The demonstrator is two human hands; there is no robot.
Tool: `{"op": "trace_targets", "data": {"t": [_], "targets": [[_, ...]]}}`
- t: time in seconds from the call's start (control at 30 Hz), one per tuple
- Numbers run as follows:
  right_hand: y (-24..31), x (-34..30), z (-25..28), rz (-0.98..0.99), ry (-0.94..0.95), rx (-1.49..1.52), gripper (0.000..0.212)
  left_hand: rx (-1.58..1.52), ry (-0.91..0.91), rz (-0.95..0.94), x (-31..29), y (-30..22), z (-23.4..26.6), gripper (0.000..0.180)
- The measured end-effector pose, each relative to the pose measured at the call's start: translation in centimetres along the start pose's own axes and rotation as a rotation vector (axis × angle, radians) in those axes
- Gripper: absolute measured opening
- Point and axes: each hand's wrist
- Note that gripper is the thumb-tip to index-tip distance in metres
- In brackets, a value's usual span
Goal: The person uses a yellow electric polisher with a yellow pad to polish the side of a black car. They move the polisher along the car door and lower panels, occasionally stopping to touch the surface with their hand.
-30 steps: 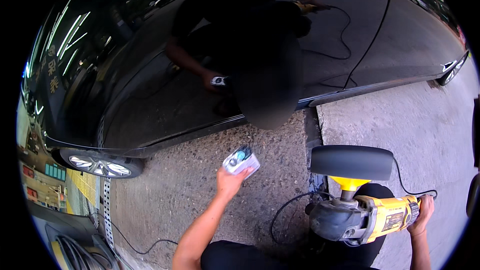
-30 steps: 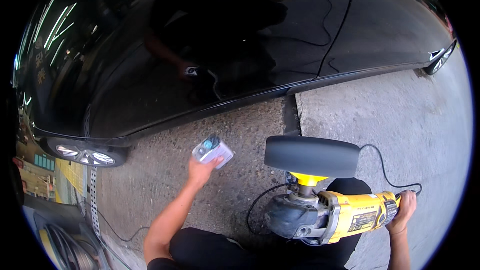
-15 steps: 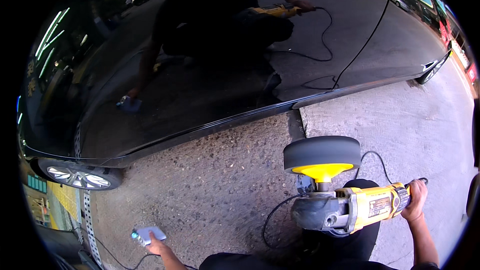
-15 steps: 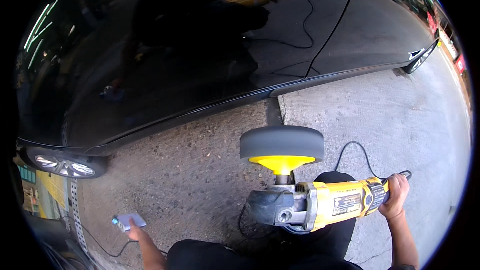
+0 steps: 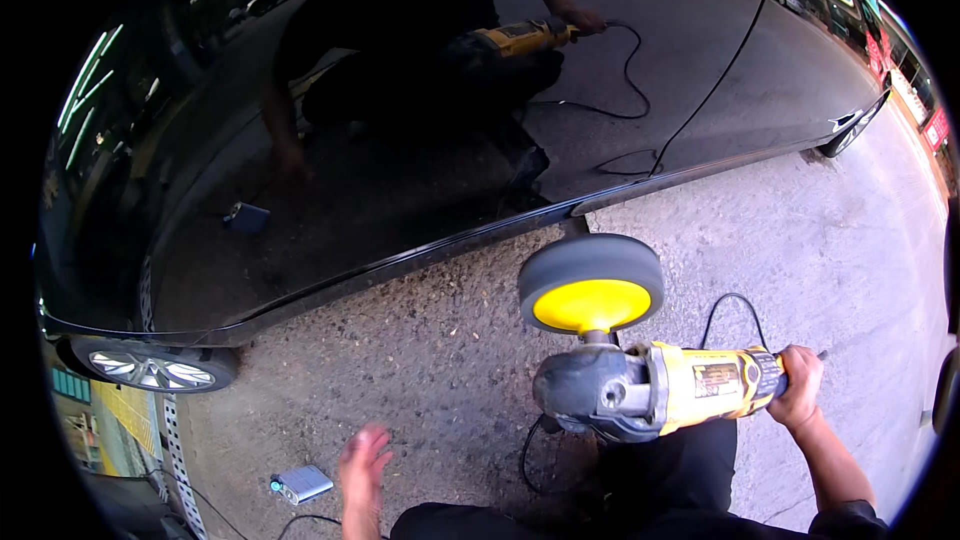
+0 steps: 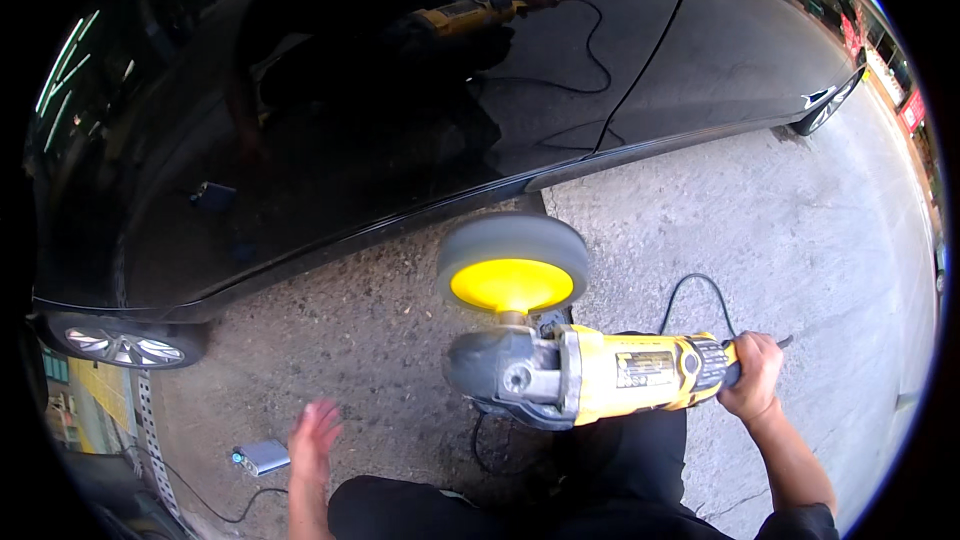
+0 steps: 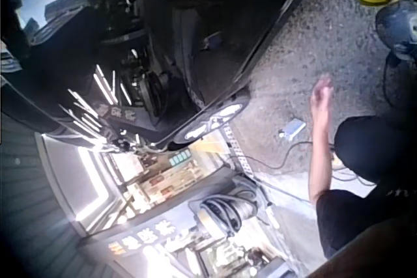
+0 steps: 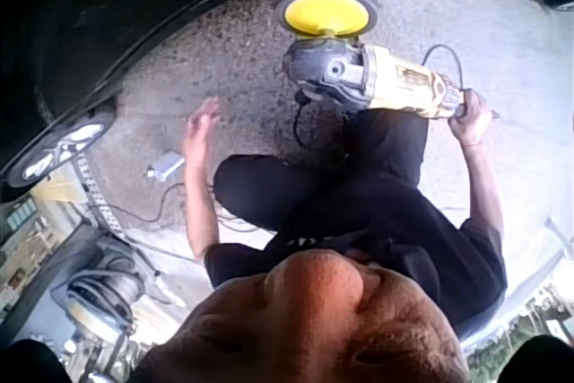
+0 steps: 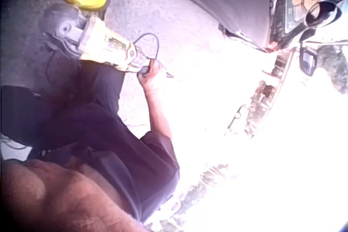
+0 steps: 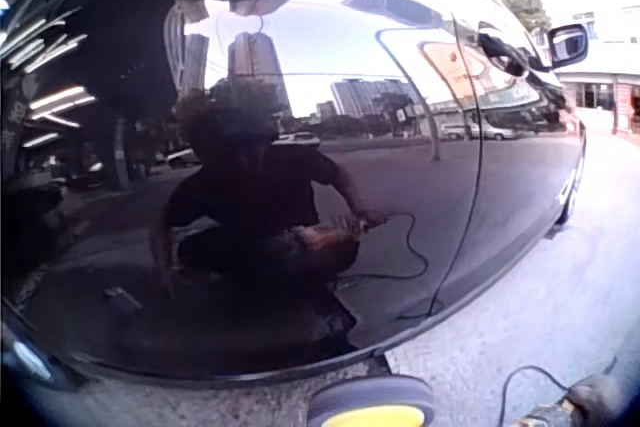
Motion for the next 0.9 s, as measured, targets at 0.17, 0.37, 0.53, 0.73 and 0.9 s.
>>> {"op": "trace_targets", "data": {"t": [0.17, 0.37, 0.53, 0.73, 0.9], "targets": [[0.6, 3.8, -5.0, -0.040, 0.047, 0.228, 0.019, 0.794, 0.617, -0.489, -8.4, -11.1, -17.0, 0.060], [-2.6, 7.4, -13.7, 0.028, -0.049, 0.408, 0.017, 0.635, 0.312, -0.608, -5.4, -5.7, -25.8, 0.058], [-4.3, 11.4, -20.1, 0.038, -0.116, 0.423, 0.023, 0.788, 0.157, -1.076, -5.0, -10.4, -29.7, 0.060], [-4.4, 19.1, -27.1, 0.094, 0.118, 0.571, 0.027, 0.877, -0.088, -0.906, 2.0, -6.7, -28.5, 0.023], [-3.2, 18.5, -30.0, 0.125, 0.125, 0.592, 0.022, 0.784, -0.135, -0.791, 1.3, -7.0, -28.4, 0.020]]}}
Point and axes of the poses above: each hand's wrist, its own x-axis towards the middle knuckle, its own z-axis out of the back of the hand, y = z × x, and after that the axes turned 9 degrees about z, right-handed
